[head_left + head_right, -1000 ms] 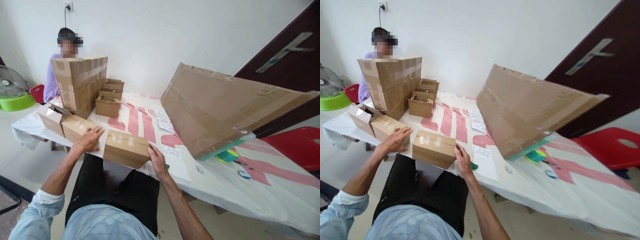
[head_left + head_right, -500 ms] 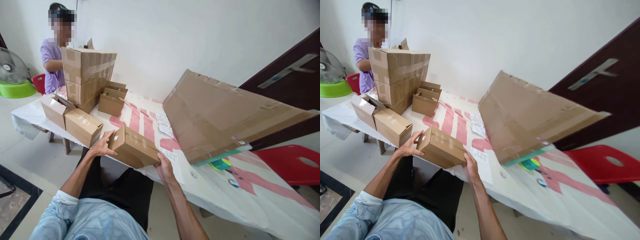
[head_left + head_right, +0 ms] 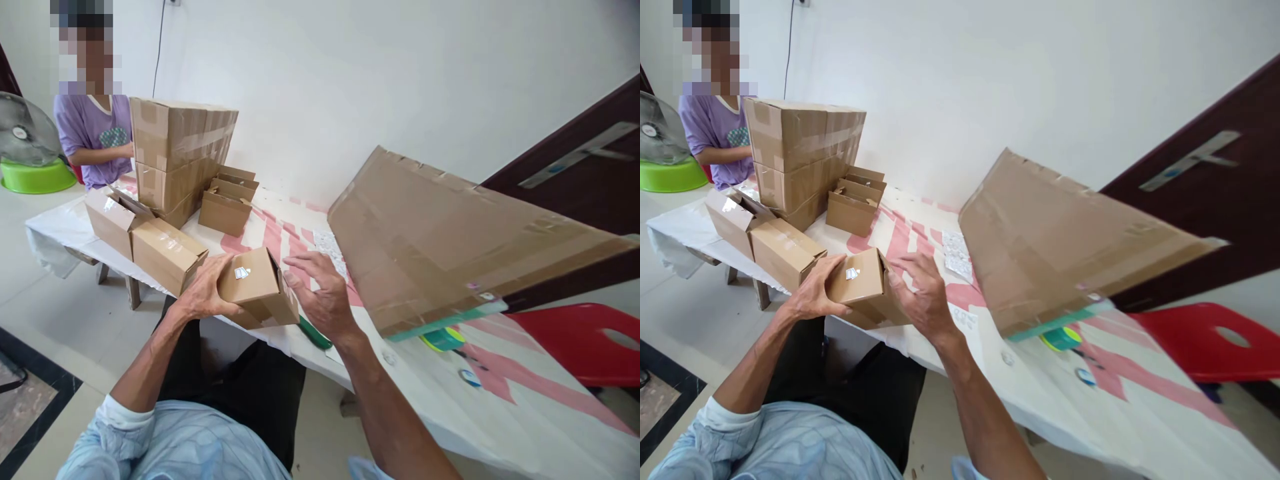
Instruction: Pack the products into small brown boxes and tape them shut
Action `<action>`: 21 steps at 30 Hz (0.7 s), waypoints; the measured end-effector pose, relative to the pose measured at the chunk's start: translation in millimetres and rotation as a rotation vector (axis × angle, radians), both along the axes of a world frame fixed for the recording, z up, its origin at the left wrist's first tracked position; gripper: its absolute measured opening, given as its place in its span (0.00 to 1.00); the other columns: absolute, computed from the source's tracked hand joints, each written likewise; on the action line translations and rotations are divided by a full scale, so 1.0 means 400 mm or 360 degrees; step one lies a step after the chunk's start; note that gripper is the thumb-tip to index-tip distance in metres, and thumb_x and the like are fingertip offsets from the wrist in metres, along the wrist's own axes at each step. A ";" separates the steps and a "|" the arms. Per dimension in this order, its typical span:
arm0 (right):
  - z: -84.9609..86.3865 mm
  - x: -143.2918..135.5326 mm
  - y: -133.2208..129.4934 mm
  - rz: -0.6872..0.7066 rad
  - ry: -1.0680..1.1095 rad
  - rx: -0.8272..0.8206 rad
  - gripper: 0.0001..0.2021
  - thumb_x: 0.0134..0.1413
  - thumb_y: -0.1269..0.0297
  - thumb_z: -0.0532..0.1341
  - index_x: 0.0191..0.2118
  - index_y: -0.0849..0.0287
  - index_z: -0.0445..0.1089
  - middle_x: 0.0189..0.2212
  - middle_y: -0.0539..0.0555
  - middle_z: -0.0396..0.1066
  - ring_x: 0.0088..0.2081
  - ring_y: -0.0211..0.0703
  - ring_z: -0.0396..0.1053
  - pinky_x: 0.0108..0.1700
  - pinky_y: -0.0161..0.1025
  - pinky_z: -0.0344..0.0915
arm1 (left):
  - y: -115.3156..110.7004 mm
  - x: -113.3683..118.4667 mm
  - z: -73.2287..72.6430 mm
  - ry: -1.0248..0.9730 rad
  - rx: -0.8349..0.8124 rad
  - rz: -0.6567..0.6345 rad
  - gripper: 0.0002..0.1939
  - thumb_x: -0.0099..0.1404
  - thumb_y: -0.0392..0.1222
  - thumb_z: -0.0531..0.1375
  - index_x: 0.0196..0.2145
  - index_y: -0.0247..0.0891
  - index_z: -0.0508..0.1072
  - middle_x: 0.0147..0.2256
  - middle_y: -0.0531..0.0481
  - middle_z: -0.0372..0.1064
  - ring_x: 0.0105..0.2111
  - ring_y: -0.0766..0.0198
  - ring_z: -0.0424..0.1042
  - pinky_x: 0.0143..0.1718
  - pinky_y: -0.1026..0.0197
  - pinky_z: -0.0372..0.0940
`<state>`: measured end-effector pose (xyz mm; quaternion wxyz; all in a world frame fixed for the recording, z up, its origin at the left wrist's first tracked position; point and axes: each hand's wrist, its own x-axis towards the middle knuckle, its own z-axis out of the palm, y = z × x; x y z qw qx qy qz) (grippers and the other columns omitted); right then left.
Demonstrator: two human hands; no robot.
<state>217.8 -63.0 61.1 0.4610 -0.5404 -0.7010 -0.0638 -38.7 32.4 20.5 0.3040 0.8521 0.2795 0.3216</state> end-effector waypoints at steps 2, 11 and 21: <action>0.051 -0.040 0.013 0.0146 -0.0311 -0.0003 0.11 0.72 0.62 0.60 0.49 0.53 0.82 0.46 0.59 0.79 0.52 0.56 0.74 0.59 0.58 0.71 | -0.017 0.015 0.010 0.0005 -0.0002 0.0020 0.59 0.47 0.49 0.79 0.73 0.46 0.60 0.69 0.39 0.64 0.71 0.32 0.59 0.73 0.32 0.54; 0.113 -0.058 0.041 0.0333 -0.1088 -0.0277 0.06 0.72 0.65 0.62 0.44 0.55 0.78 0.42 0.57 0.76 0.48 0.53 0.70 0.54 0.51 0.68 | -0.055 0.048 0.012 -0.0058 0.0057 0.0023 0.58 0.47 0.48 0.79 0.71 0.41 0.60 0.67 0.32 0.64 0.71 0.31 0.59 0.70 0.32 0.57; 0.118 -0.064 0.052 0.0368 -0.1346 -0.0266 0.11 0.72 0.66 0.62 0.35 0.56 0.78 0.37 0.54 0.75 0.41 0.47 0.70 0.46 0.45 0.64 | -0.064 0.058 0.007 -0.0040 0.0121 0.0011 0.60 0.47 0.49 0.80 0.72 0.39 0.58 0.67 0.31 0.64 0.70 0.30 0.60 0.68 0.32 0.58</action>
